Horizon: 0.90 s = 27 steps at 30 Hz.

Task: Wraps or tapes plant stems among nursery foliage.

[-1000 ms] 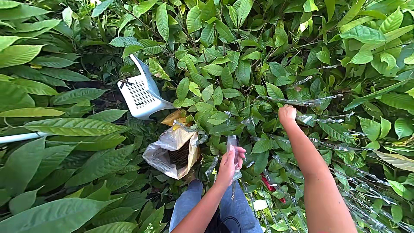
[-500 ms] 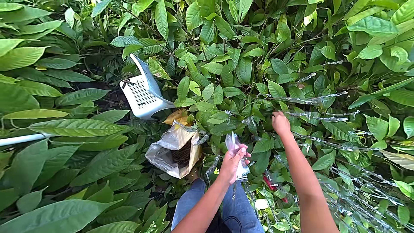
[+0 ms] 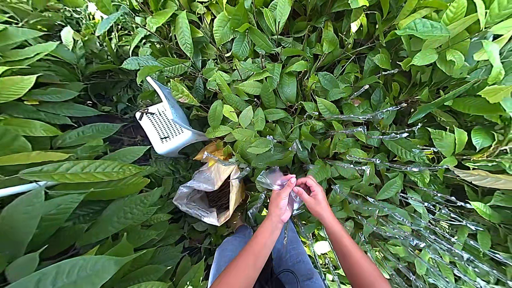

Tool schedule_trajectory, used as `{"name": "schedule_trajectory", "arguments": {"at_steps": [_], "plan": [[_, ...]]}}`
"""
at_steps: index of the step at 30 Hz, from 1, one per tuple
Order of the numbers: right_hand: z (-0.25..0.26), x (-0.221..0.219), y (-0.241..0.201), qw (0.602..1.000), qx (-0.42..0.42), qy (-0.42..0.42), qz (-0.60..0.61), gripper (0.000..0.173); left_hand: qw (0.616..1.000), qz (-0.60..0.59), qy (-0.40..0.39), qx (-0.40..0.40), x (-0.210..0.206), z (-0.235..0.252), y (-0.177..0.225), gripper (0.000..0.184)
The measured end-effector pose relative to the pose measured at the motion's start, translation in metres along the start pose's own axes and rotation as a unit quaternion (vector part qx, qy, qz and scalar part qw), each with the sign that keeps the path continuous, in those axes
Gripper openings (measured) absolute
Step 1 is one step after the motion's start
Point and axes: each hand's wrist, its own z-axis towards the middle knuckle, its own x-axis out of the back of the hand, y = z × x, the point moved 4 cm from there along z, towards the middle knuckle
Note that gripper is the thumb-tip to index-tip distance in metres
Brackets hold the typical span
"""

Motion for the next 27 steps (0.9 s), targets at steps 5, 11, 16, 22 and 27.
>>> {"name": "schedule_trajectory", "arguments": {"at_steps": [5,11,16,22,27], "plan": [[-0.007,0.020,-0.003,0.999,-0.038,-0.026,0.028,0.017,0.999,0.042,-0.030,-0.013,-0.003,-0.004,-0.003,0.018],[-0.011,0.034,-0.007,0.999,-0.028,-0.020,-0.005,0.027,0.986,0.139,-0.082,-0.045,-0.007,-0.007,-0.004,0.016],[-0.019,0.031,0.001,0.999,-0.003,0.046,-0.001,0.018,0.976,0.176,-0.067,-0.109,-0.011,-0.007,-0.003,0.010],[-0.033,0.044,0.002,0.996,-0.001,0.078,-0.038,0.036,0.978,0.160,-0.083,-0.107,-0.022,-0.008,-0.016,0.018],[-0.041,0.082,-0.016,0.998,0.005,0.044,-0.053,0.021,0.974,0.182,-0.094,-0.093,-0.032,-0.012,-0.018,0.011]]}}
